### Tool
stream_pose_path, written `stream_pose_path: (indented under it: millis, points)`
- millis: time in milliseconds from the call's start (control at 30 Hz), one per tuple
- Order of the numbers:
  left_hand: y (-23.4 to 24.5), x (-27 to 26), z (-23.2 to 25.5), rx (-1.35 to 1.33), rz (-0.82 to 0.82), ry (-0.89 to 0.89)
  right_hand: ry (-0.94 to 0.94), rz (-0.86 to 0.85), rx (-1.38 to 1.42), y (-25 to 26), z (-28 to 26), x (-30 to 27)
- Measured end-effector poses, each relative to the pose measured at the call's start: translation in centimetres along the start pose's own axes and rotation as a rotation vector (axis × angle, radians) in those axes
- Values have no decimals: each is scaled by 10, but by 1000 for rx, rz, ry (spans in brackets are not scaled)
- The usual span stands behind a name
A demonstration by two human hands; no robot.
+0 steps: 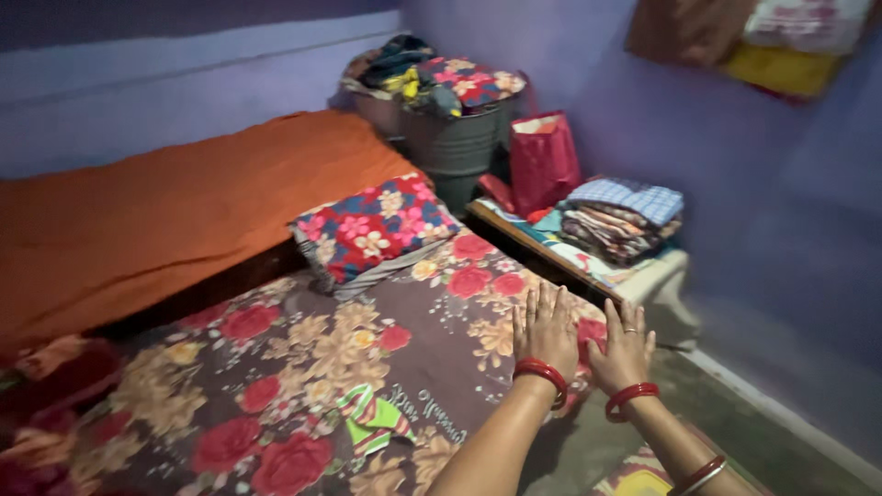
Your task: The person retrieves a yellow container, a red-lidded container, and a pink pouch from a shelf, places them on a mat, and opens the containers. They then pour out a large number of bangles and other small items, spreading them on the mat and sorting them by hand.
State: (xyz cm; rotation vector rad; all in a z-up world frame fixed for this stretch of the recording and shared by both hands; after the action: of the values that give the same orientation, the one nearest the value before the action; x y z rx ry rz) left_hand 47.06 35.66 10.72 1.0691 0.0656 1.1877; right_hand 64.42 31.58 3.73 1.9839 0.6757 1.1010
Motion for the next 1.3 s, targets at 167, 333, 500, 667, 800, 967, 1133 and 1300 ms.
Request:
stream_pose_path:
  millis: [167, 333, 500, 667, 800, 967, 1133, 1300]
  points:
    - [45, -16, -39, 61, 13, 76, 92, 10, 39, -13, -63, -13]
    - [95, -45, -84, 48, 75, 125, 140, -41, 70, -35, -129, -32]
    - [156, -86, -147, 129, 87, 194, 184, -123, 124, -64, -217, -71]
    - [235, -136, -208, 188, 224, 221, 283, -158, 158, -87, -321, -117]
    - [293, -174, -251, 265, 261, 282, 378, -202, 248, -102, -402, -151]
    - [368, -229, -301, 332, 360, 389, 528, -263, 345, -121, -499, -202]
    - [424, -287, -339, 402, 418, 535, 660, -399, 406, -137, -583, -250]
    - [477, -343, -366, 534, 537, 657, 864, -391, 462, -133, -663, -299]
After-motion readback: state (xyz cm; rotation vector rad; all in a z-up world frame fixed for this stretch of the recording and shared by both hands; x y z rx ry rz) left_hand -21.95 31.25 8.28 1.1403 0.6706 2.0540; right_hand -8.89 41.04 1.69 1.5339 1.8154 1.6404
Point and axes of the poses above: each hand's wrist, its own x-axis towards the middle knuckle, its own y-axis out of the back of the hand, z = x × y, the point moved 10 cm from there along x, towards the middle knuckle
